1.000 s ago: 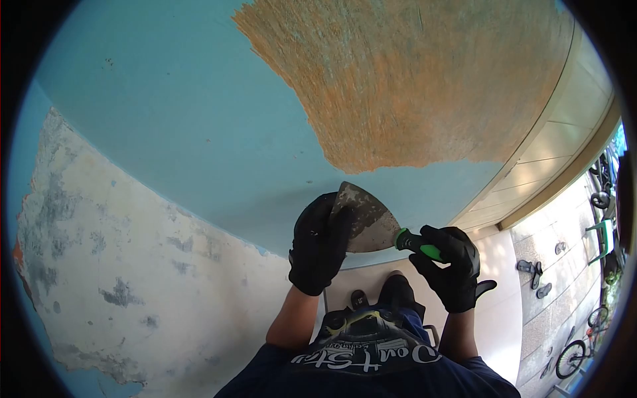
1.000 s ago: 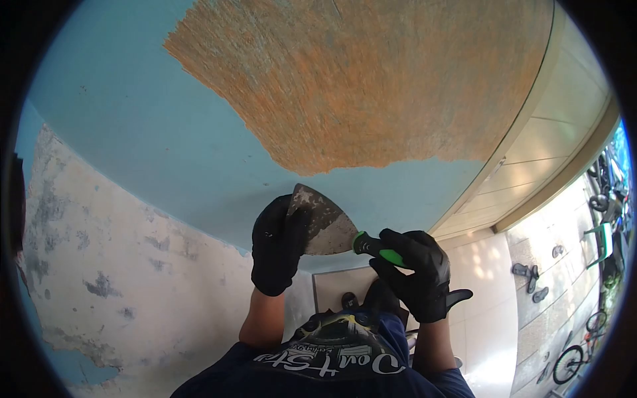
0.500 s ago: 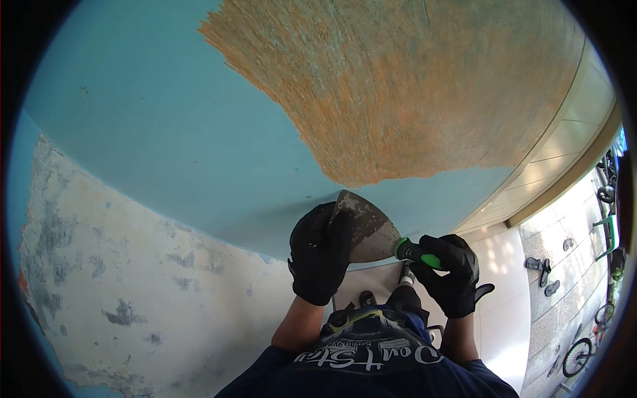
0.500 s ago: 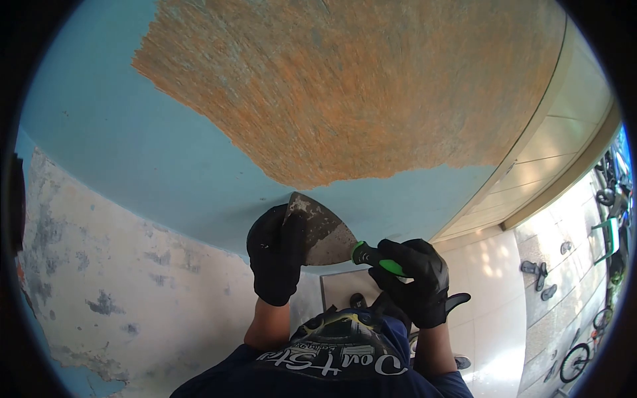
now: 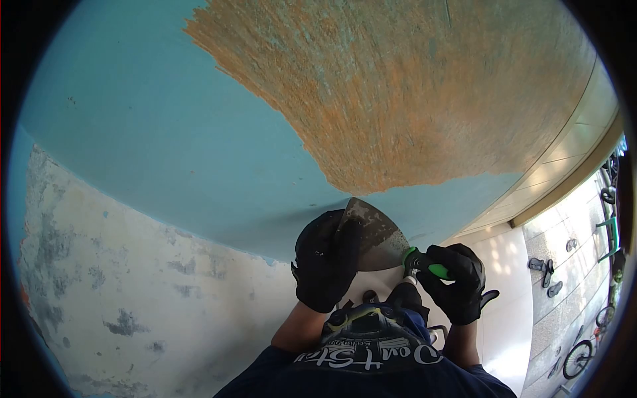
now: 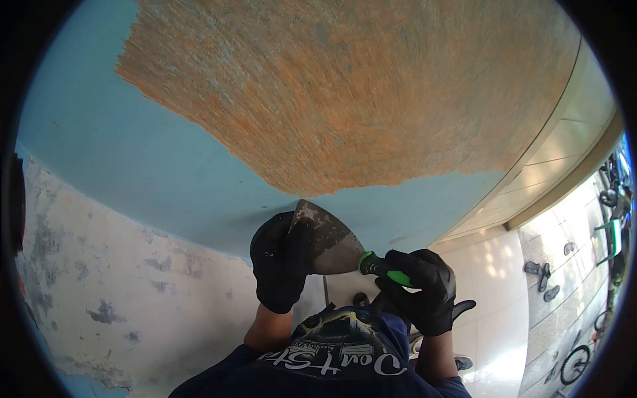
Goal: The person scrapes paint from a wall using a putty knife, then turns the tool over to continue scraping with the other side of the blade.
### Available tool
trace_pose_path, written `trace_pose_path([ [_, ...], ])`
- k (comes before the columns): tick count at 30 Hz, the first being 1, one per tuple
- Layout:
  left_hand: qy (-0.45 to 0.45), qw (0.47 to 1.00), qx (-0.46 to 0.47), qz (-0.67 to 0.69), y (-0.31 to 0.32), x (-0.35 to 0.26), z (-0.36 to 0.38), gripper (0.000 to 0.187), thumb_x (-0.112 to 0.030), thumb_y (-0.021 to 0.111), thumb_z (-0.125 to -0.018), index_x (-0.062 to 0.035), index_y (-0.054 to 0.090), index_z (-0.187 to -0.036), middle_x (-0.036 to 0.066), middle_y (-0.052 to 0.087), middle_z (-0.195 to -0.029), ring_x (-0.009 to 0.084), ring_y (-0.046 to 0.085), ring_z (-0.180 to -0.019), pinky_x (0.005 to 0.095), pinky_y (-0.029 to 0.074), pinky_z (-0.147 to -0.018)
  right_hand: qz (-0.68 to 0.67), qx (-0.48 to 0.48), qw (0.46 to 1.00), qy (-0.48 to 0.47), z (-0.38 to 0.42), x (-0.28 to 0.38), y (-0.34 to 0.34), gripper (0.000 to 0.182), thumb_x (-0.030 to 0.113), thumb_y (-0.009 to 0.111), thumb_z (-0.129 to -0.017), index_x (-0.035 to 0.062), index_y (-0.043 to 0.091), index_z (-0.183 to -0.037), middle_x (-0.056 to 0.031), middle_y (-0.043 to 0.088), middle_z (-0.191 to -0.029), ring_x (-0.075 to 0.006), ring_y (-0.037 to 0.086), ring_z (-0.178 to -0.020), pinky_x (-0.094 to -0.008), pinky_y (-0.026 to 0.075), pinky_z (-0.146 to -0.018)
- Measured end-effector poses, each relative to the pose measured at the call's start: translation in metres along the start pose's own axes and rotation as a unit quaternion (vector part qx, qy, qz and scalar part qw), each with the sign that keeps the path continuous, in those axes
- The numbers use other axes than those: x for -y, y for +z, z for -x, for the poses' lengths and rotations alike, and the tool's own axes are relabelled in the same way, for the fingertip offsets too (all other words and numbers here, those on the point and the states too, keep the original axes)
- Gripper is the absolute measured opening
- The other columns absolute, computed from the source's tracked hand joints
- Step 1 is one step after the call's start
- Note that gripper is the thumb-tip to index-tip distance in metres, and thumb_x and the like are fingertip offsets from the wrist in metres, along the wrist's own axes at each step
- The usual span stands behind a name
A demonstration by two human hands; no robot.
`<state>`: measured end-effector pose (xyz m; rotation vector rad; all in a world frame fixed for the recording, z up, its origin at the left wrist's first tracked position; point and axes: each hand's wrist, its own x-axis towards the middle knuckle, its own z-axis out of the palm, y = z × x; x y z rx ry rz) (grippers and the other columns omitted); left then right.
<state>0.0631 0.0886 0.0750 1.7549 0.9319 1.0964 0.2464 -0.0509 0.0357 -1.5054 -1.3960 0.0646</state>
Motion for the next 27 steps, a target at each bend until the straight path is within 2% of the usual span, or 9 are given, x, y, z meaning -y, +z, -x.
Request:
trace_pose_path([
  [3, 0.038, 0.999, -0.022, -0.009, 0.003, -0.001, 0.0, 0.015, -0.012, 0.063, -0.098, 0.0011, 0.07, -0.098, 0.012, 0.071, -0.085, 0.0218, 0.065, -0.074, 0.0339, 0.051, -0.071, 0.007, 0.007, 0.999, 0.048, -0.005, 0.004, -0.005, 0.04, 0.008, 0.089, -0.064, 0.0044, 0.075, -0.101, -0.0107, 0.074, -0.087, -0.0263, 0.07, -0.075, -0.0354, 0.056, -0.066],
  [9, 0.056, 0.996, -0.064, -0.005, 0.013, 0.002, 0.002, 0.014, -0.011, 0.065, -0.096, 0.0013, 0.068, -0.092, 0.012, 0.068, -0.081, 0.0217, 0.062, -0.069, 0.0337, 0.049, -0.067, 0.036, -0.029, 0.998, -0.041, -0.012, 0.0, -0.009, 0.049, 0.001, 0.088, -0.062, 0.0046, 0.069, -0.107, -0.0114, 0.072, -0.09, -0.0266, 0.07, -0.079, -0.0351, 0.056, -0.067],
  [10, 0.06, 0.996, -0.061, 0.0, 0.012, 0.007, 0.002, 0.014, -0.011, 0.065, -0.096, 0.0013, 0.068, -0.091, 0.012, 0.068, -0.08, 0.0209, 0.062, -0.069, 0.0338, 0.049, -0.067, 0.021, -0.057, 0.998, -0.006, -0.01, 0.003, -0.005, 0.042, 0.005, 0.089, -0.063, 0.0068, 0.075, -0.102, -0.0099, 0.074, -0.089, -0.027, 0.07, -0.077, -0.0359, 0.056, -0.066],
  [14, 0.082, 0.993, -0.044, -0.078, 0.005, -0.006, -0.001, 0.013, -0.011, 0.066, -0.096, 0.0014, 0.068, -0.095, 0.011, 0.069, -0.084, 0.0172, 0.063, -0.075, 0.0331, 0.051, -0.072, 0.014, -0.064, 0.998, -0.015, -0.004, -0.007, 0.01, 0.044, 0.005, 0.089, -0.065, 0.0067, 0.072, -0.105, -0.0108, 0.074, -0.093, -0.0273, 0.07, -0.079, -0.0373, 0.056, -0.067],
  [16, 0.12, 0.983, -0.134, -0.017, 0.009, -0.003, -0.006, 0.014, -0.011, 0.069, -0.095, 0.0013, 0.069, -0.1, 0.009, 0.071, -0.092, 0.0152, 0.064, -0.083, 0.0314, 0.052, -0.078, 0.011, -0.095, 0.995, -0.043, -0.019, 0.004, 0.019, 0.043, 0.006, 0.089, -0.066, 0.0067, 0.072, -0.105, -0.0106, 0.074, -0.092, -0.0272, 0.07, -0.079, -0.0371, 0.056, -0.066],
  [17, 0.108, 0.974, -0.169, 0.102, 0.0, -0.01, -0.016, 0.015, -0.009, 0.071, -0.094, 0.0014, 0.07, -0.104, 0.007, 0.072, -0.098, 0.0149, 0.065, -0.087, 0.0298, 0.052, -0.082, 0.006, -0.123, 0.99, -0.067, -0.024, 0.012, 0.023, 0.041, 0.007, 0.089, -0.067, 0.0067, 0.072, -0.105, -0.0104, 0.074, -0.092, -0.027, 0.07, -0.08, -0.0368, 0.056, -0.066],
  [21, 0.211, 0.956, -0.198, 0.048, -0.028, -0.08, -0.021, 0.011, -0.004, 0.069, -0.092, 0.0017, 0.069, -0.101, 0.005, 0.071, -0.09, 0.0119, 0.064, -0.084, 0.0286, 0.051, -0.079, -0.072, -0.141, 0.979, -0.129, -0.054, 0.048, 0.003, 0.041, 0.01, 0.089, -0.07, 0.0068, 0.072, -0.108, -0.0097, 0.074, -0.09, -0.0263, 0.071, -0.079, -0.0358, 0.057, -0.066],
  [25, 0.118, 0.985, -0.111, 0.054, -0.021, -0.03, 0.012, 0.011, -0.008, 0.068, -0.094, 0.0008, 0.069, -0.099, 0.005, 0.069, -0.088, 0.0118, 0.062, -0.08, 0.0285, 0.05, -0.075, -0.038, 0.051, 0.998, -0.026, -0.01, 0.038, -0.024, 0.048, 0.009, 0.086, -0.071, 0.0026, 0.071, -0.115, -0.0118, 0.074, -0.091, -0.0271, 0.073, -0.075, -0.0334, 0.058, -0.066],
  [27, 0.095, 0.99, -0.103, -0.006, -0.016, -0.009, 0.017, 0.01, -0.008, 0.067, -0.095, 0.0007, 0.068, -0.101, 0.005, 0.069, -0.087, 0.012, 0.061, -0.079, 0.0297, 0.05, -0.073, -0.033, 0.052, 0.998, -0.017, -0.001, 0.039, -0.017, 0.047, 0.007, 0.085, -0.072, 0.0013, 0.071, -0.116, -0.0128, 0.074, -0.089, -0.0271, 0.073, -0.074, -0.0343, 0.057, -0.065],
])
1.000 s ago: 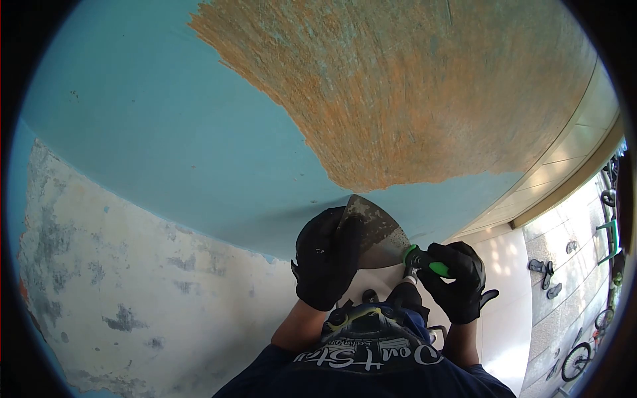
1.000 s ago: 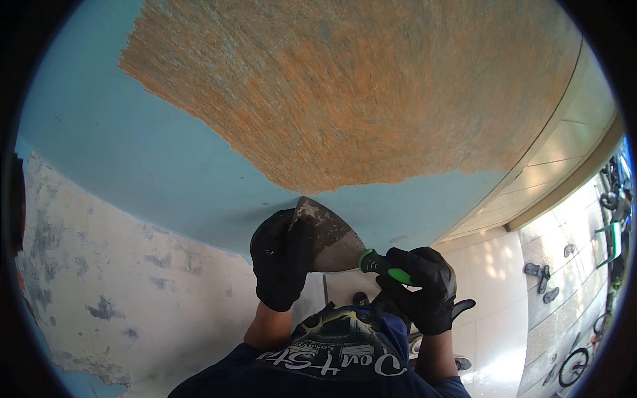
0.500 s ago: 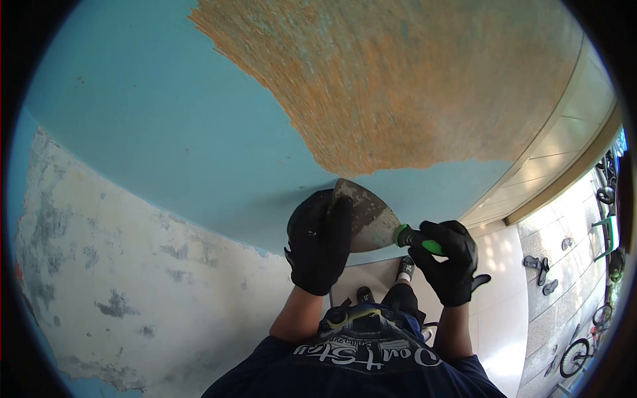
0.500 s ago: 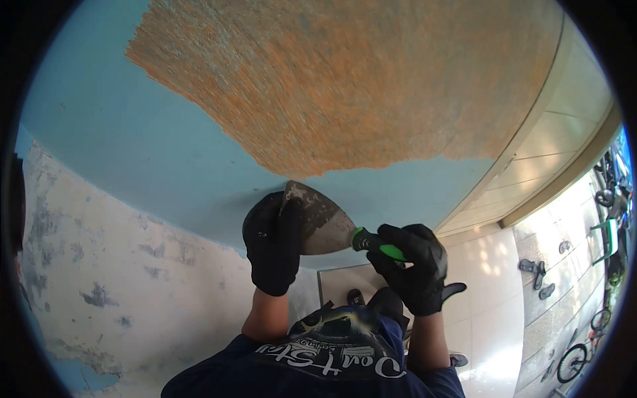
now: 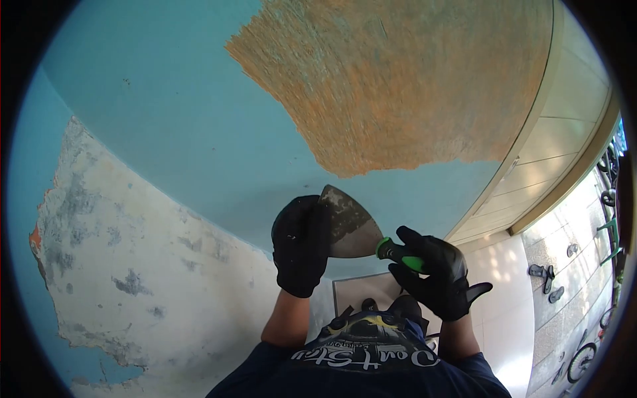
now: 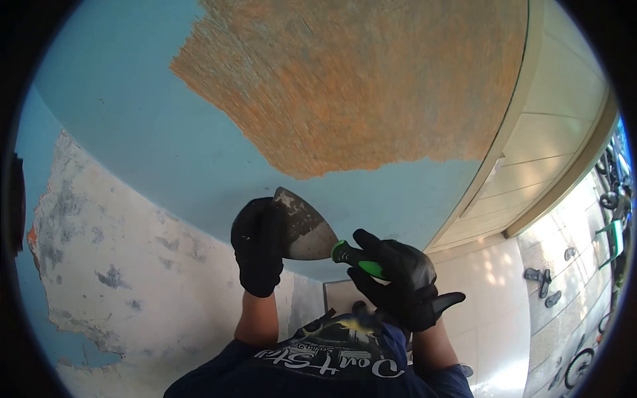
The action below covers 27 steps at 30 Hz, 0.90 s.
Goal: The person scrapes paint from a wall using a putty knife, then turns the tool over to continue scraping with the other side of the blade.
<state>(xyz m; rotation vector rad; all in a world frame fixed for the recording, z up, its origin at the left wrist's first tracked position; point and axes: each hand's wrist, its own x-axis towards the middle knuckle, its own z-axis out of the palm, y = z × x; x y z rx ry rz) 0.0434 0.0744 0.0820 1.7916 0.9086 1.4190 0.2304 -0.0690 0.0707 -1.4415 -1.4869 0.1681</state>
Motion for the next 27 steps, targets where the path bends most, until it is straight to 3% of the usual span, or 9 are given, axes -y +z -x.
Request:
trace_pose_path([
  [6, -0.101, 0.989, 0.001, 0.107, 0.008, 0.01, -0.003, 0.01, -0.007, 0.064, -0.096, 0.0013, 0.068, -0.098, 0.005, 0.068, -0.084, 0.0122, 0.06, -0.075, 0.0307, 0.05, -0.069, 0.021, 0.029, 0.999, -0.027, -0.011, -0.009, 0.002, 0.045, 0.004, 0.083, -0.071, 0.0035, 0.072, -0.115, -0.014, 0.074, -0.085, -0.0296, 0.072, -0.072, -0.037, 0.056, -0.063],
  [9, -0.057, 0.997, 0.01, 0.049, 0.014, 0.021, -0.005, 0.011, -0.009, 0.064, -0.096, 0.0013, 0.069, -0.096, 0.005, 0.067, -0.082, 0.0114, 0.059, -0.073, 0.0295, 0.049, -0.069, 0.019, 0.03, 0.999, -0.005, -0.006, -0.014, 0.004, 0.046, 0.004, 0.084, -0.07, 0.0042, 0.072, -0.115, -0.0139, 0.073, -0.084, -0.0298, 0.071, -0.072, -0.0377, 0.056, -0.063],
  [22, -0.078, 0.995, 0.022, 0.056, 0.017, 0.021, -0.01, 0.011, -0.009, 0.064, -0.096, 0.001, 0.069, -0.095, 0.006, 0.068, -0.081, 0.0119, 0.059, -0.072, 0.0298, 0.049, -0.069, 0.016, 0.032, 0.999, 0.035, -0.007, -0.022, 0.011, 0.044, 0.005, 0.083, -0.069, 0.0032, 0.073, -0.111, -0.0126, 0.072, -0.08, -0.0287, 0.07, -0.069, -0.0366, 0.055, -0.062],
  [24, -0.03, 0.998, 0.046, -0.025, 0.014, 0.015, -0.015, 0.009, -0.008, 0.067, -0.095, 0.0011, 0.069, -0.095, 0.007, 0.068, -0.082, 0.0125, 0.06, -0.073, 0.0301, 0.05, -0.07, 0.012, 0.024, 0.999, 0.041, -0.007, -0.022, 0.014, 0.043, 0.006, 0.083, -0.068, 0.0031, 0.073, -0.11, -0.0124, 0.072, -0.078, -0.0289, 0.07, -0.067, -0.0362, 0.055, -0.062],
  [27, -0.079, 0.997, 0.026, -0.001, 0.016, 0.015, -0.012, 0.008, -0.006, 0.07, -0.092, 0.0017, 0.069, -0.096, 0.008, 0.07, -0.084, 0.0134, 0.063, -0.077, 0.0299, 0.052, -0.074, 0.01, -0.002, 1.0, 0.028, -0.003, -0.032, 0.023, 0.045, 0.006, 0.084, -0.068, 0.0032, 0.072, -0.111, -0.0123, 0.072, -0.079, -0.029, 0.07, -0.068, -0.037, 0.055, -0.062],
])
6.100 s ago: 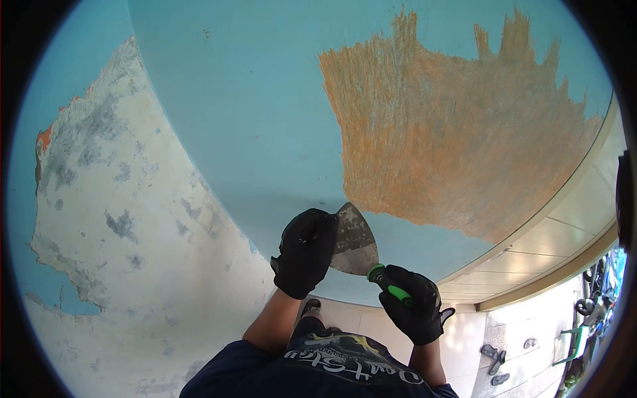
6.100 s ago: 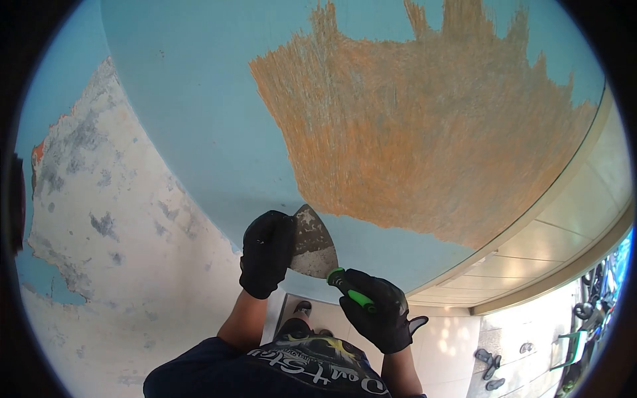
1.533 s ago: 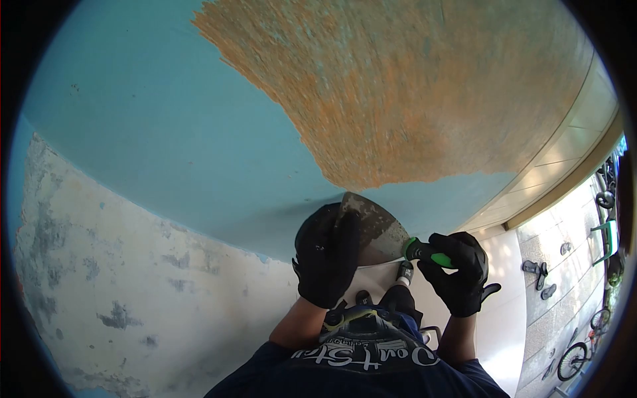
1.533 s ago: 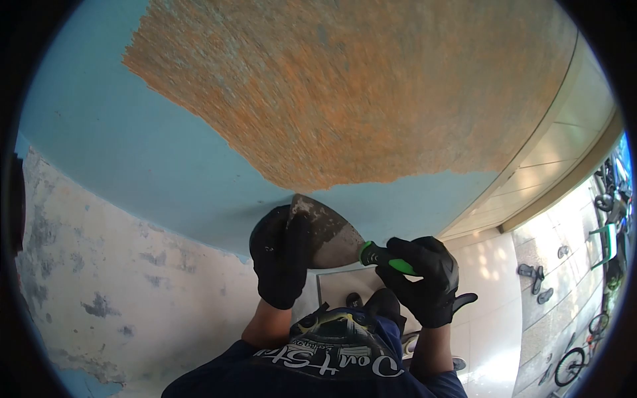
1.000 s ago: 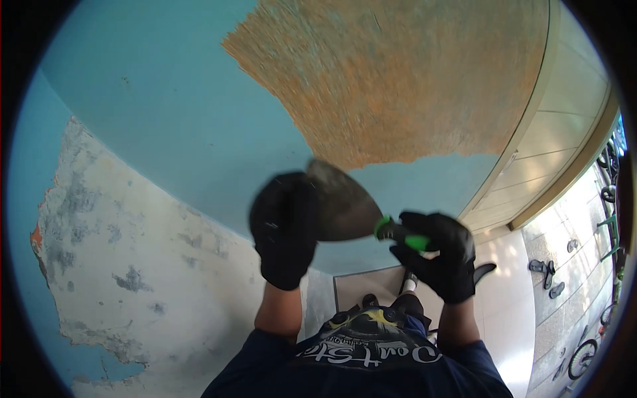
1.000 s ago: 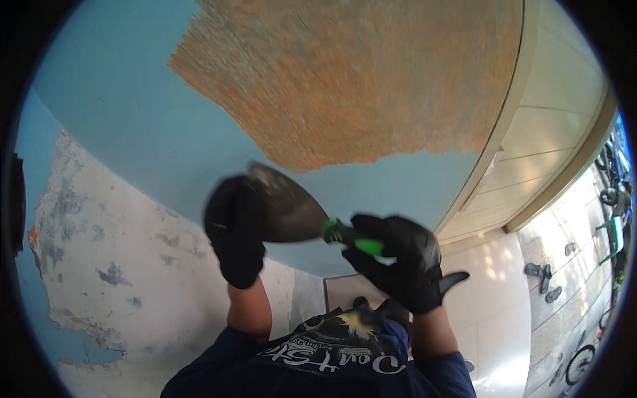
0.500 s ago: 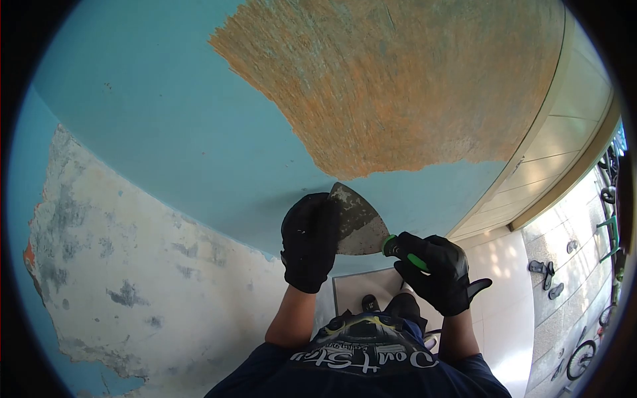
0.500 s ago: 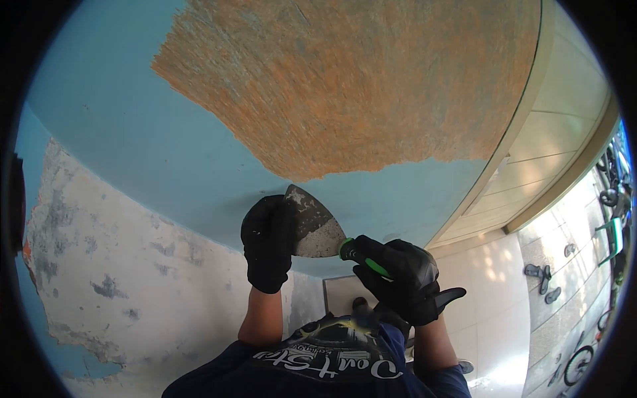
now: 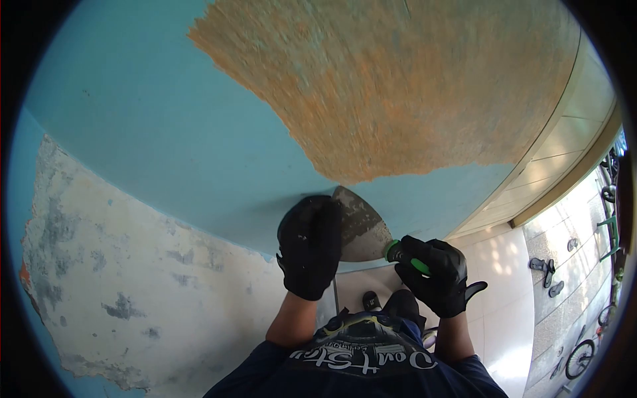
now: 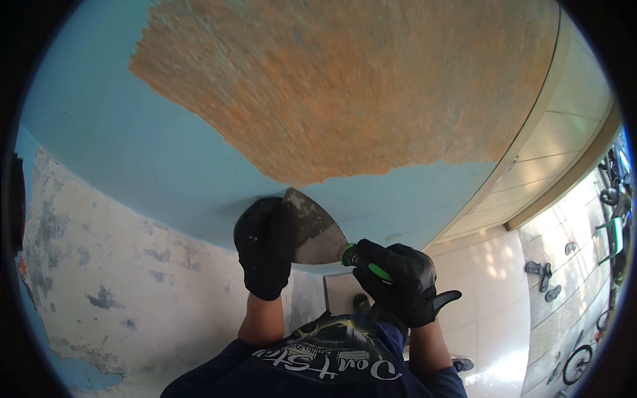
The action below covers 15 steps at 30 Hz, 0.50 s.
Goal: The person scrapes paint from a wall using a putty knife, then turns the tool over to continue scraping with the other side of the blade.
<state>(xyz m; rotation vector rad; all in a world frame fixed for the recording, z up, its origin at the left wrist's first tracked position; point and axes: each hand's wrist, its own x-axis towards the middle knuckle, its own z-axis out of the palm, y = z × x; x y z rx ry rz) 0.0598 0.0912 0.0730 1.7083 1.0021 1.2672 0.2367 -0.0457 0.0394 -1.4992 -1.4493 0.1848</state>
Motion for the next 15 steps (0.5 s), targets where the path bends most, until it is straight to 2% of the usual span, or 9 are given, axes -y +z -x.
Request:
trace_pose_path([
  [1, -0.007, 1.0, 0.0, -0.001, -0.001, 0.003, 0.003, 0.008, -0.006, 0.07, -0.092, 0.0017, 0.069, -0.096, 0.008, 0.07, -0.084, 0.0134, 0.063, -0.077, 0.0299, 0.052, -0.074, -0.001, 0.005, 1.0, 0.005, 0.004, -0.001, 0.003, 0.045, 0.006, 0.084, -0.068, 0.0032, 0.072, -0.111, -0.0123, 0.072, -0.079, -0.029, 0.07, -0.068, -0.037, 0.055, -0.062],
  [3, 0.097, 0.994, -0.04, -0.021, 0.0, 0.008, -0.001, 0.009, -0.005, 0.073, -0.09, 0.0015, 0.07, -0.097, 0.007, 0.071, -0.087, 0.0132, 0.065, -0.081, 0.0292, 0.052, -0.077, 0.029, -0.04, 0.998, -0.038, 0.007, 0.001, 0.009, 0.045, 0.01, 0.085, -0.071, 0.008, 0.072, -0.114, -0.0109, 0.072, -0.078, -0.0275, 0.071, -0.068, -0.0369, 0.055, -0.059],
  [4, 0.08, 0.995, -0.051, 0.029, 0.002, -0.008, -0.006, 0.009, -0.004, 0.073, -0.09, 0.0007, 0.071, -0.098, 0.007, 0.072, -0.089, 0.0128, 0.066, -0.083, 0.0288, 0.053, -0.079, 0.029, -0.041, 0.998, -0.034, 0.001, 0.006, 0.013, 0.045, 0.01, 0.085, -0.071, 0.008, 0.072, -0.114, -0.0109, 0.072, -0.078, -0.0275, 0.071, -0.068, -0.0369, 0.055, -0.059],
  [6, 0.114, 0.989, -0.06, 0.072, -0.005, -0.043, -0.025, 0.008, -0.002, 0.071, -0.091, 0.0001, 0.071, -0.099, 0.006, 0.072, -0.09, 0.0118, 0.065, -0.084, 0.0282, 0.052, -0.079, -0.006, -0.115, 0.992, -0.046, -0.012, 0.022, 0.017, 0.049, 0.008, 0.085, -0.068, 0.0029, 0.07, -0.113, -0.012, 0.073, -0.086, -0.0294, 0.07, -0.075, -0.0387, 0.055, -0.067],
  [8, 0.141, 0.984, -0.07, 0.085, -0.01, -0.066, -0.029, 0.008, -0.002, 0.07, -0.092, 0.0001, 0.071, -0.099, 0.006, 0.072, -0.09, 0.0116, 0.065, -0.084, 0.0281, 0.052, -0.078, -0.008, -0.104, 0.992, -0.068, -0.022, 0.034, 0.001, 0.049, 0.008, 0.086, -0.068, 0.0029, 0.07, -0.114, -0.0119, 0.073, -0.087, -0.0294, 0.07, -0.075, -0.0386, 0.055, -0.067],
  [11, 0.121, 0.987, -0.06, 0.088, -0.017, -0.054, -0.015, 0.007, -0.003, 0.067, -0.094, 0.0004, 0.07, -0.099, 0.006, 0.071, -0.088, 0.011, 0.064, -0.081, 0.0278, 0.051, -0.076, 0.008, -0.09, 0.99, -0.107, -0.015, 0.035, -0.008, 0.05, 0.007, 0.086, -0.068, 0.0024, 0.069, -0.115, -0.0123, 0.073, -0.086, -0.0291, 0.069, -0.074, -0.0382, 0.054, -0.066],
  [14, 0.099, 0.995, -0.022, 0.019, -0.014, -0.012, 0.002, 0.008, -0.005, 0.064, -0.096, 0.0007, 0.069, -0.098, 0.006, 0.07, -0.086, 0.0108, 0.062, -0.079, 0.0278, 0.05, -0.074, -0.021, -0.019, 1.0, -0.012, 0.012, 0.018, 0.002, 0.048, 0.004, 0.084, -0.069, 0.0024, 0.07, -0.114, -0.013, 0.073, -0.083, -0.0287, 0.07, -0.071, -0.0368, 0.054, -0.064],
  [15, 0.075, 0.997, -0.009, 0.005, -0.012, -0.007, 0.005, 0.008, -0.006, 0.064, -0.096, 0.0006, 0.069, -0.098, 0.006, 0.069, -0.085, 0.0106, 0.061, -0.077, 0.0278, 0.05, -0.073, -0.021, -0.017, 1.0, -0.013, 0.015, 0.016, 0.005, 0.048, 0.004, 0.084, -0.069, 0.0024, 0.07, -0.114, -0.013, 0.073, -0.083, -0.0287, 0.07, -0.071, -0.0368, 0.054, -0.064],
])
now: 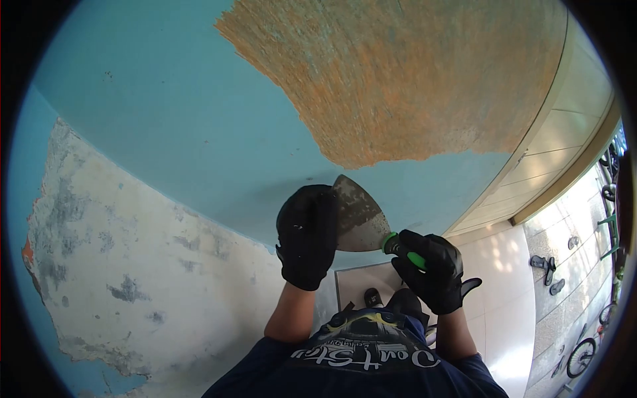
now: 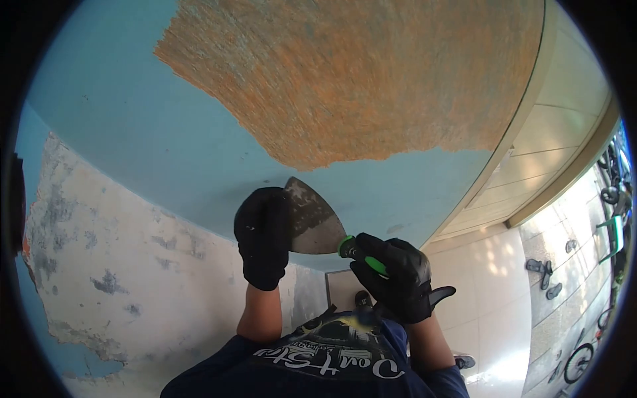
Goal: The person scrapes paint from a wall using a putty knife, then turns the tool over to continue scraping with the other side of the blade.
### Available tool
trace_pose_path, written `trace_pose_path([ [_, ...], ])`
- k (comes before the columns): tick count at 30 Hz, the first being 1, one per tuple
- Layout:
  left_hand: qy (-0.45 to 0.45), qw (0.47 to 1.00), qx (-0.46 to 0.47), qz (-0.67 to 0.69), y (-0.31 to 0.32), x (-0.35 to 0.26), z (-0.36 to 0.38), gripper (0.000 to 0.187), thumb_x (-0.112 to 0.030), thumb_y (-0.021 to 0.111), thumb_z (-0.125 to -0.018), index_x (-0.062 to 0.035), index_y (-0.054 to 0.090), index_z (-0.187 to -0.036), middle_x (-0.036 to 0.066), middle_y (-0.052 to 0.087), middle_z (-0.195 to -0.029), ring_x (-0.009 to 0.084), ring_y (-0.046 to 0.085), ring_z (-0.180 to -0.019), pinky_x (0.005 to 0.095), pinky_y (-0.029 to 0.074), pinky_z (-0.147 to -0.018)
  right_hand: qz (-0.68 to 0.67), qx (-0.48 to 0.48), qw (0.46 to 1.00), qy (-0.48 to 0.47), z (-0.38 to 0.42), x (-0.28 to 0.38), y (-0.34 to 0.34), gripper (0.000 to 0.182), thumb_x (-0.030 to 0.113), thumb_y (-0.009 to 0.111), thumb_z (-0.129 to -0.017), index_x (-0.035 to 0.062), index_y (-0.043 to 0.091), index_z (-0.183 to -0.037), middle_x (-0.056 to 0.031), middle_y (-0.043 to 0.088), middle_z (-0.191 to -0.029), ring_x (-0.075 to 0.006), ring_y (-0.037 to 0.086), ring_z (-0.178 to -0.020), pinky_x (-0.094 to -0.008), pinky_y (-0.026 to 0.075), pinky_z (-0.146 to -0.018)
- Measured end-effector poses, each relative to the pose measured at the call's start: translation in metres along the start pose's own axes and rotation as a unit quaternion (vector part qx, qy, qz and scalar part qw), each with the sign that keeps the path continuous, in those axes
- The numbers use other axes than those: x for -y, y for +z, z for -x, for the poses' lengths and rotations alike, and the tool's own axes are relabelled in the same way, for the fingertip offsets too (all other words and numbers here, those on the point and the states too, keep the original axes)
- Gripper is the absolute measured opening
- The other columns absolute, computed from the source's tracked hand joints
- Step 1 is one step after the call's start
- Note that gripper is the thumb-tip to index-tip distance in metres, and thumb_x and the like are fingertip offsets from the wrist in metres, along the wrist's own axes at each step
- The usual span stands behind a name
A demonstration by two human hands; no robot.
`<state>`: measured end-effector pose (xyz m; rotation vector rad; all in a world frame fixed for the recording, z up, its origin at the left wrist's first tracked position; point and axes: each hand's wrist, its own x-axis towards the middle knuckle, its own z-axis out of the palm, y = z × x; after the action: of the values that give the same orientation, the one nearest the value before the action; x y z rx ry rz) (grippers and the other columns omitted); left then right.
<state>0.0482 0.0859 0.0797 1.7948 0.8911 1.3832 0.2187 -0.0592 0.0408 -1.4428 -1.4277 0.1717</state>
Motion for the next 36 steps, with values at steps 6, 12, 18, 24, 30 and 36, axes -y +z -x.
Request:
trace_pose_path([
  [6, -0.041, 0.999, 0.019, 0.026, 0.006, 0.005, 0.0, 0.01, -0.008, 0.063, -0.097, 0.0001, 0.068, -0.095, 0.004, 0.066, -0.081, 0.0098, 0.058, -0.073, 0.028, 0.048, -0.069, -0.005, -0.009, 0.999, 0.033, 0.002, -0.003, 0.003, 0.043, 0.007, 0.083, -0.074, 0.0061, 0.071, -0.116, -0.0134, 0.071, -0.08, -0.0293, 0.07, -0.069, -0.0385, 0.054, -0.061],
  [12, -0.042, 0.999, 0.01, 0.029, 0.009, 0.01, -0.003, 0.01, -0.008, 0.063, -0.097, 0.0001, 0.068, -0.094, 0.004, 0.066, -0.08, 0.0096, 0.057, -0.072, 0.0276, 0.048, -0.069, -0.007, -0.01, 0.999, 0.032, -0.001, -0.008, 0.005, 0.043, 0.008, 0.083, -0.075, 0.0063, 0.071, -0.116, -0.0131, 0.071, -0.079, -0.0288, 0.069, -0.068, -0.0379, 0.054, -0.061],
  [18, -0.032, 0.999, 0.016, 0.006, 0.006, 0.014, -0.005, 0.01, -0.008, 0.064, -0.096, 0.0005, 0.067, -0.094, 0.006, 0.067, -0.083, 0.0115, 0.06, -0.075, 0.0285, 0.049, -0.071, 0.005, -0.003, 0.999, 0.035, -0.003, -0.01, 0.007, 0.043, 0.01, 0.084, -0.074, 0.0069, 0.072, -0.115, -0.0132, 0.07, -0.078, -0.0291, 0.069, -0.068, -0.038, 0.054, -0.061],
  [24, 0.007, 0.999, 0.007, -0.037, 0.009, 0.005, -0.011, 0.009, -0.007, 0.064, -0.096, 0.0008, 0.067, -0.094, 0.007, 0.068, -0.084, 0.0134, 0.061, -0.077, 0.0295, 0.05, -0.072, -0.002, -0.007, 1.0, 0.024, -0.009, -0.018, 0.015, 0.042, 0.01, 0.084, -0.074, 0.005, 0.072, -0.114, -0.013, 0.07, -0.078, -0.0283, 0.069, -0.067, -0.0367, 0.054, -0.06],
  [30, -0.006, 1.0, -0.002, -0.011, 0.011, 0.006, -0.009, 0.01, -0.008, 0.065, -0.096, 0.0003, 0.067, -0.093, 0.005, 0.067, -0.083, 0.0108, 0.059, -0.075, 0.0276, 0.049, -0.07, -0.01, -0.041, 0.999, -0.014, -0.007, -0.022, 0.023, 0.043, 0.007, 0.084, -0.074, 0.0043, 0.071, -0.115, -0.0127, 0.07, -0.078, -0.027, 0.069, -0.066, -0.0357, 0.054, -0.06],
  [36, -0.051, 0.998, 0.006, 0.031, 0.008, 0.007, -0.005, 0.009, -0.008, 0.065, -0.096, 0.0, 0.067, -0.093, 0.003, 0.065, -0.081, 0.0089, 0.057, -0.073, 0.0267, 0.048, -0.069, -0.018, -0.034, 0.999, 0.001, -0.002, -0.015, 0.017, 0.043, 0.006, 0.084, -0.074, 0.0041, 0.071, -0.115, -0.0131, 0.07, -0.08, -0.0275, 0.069, -0.068, -0.0363, 0.054, -0.061],
])
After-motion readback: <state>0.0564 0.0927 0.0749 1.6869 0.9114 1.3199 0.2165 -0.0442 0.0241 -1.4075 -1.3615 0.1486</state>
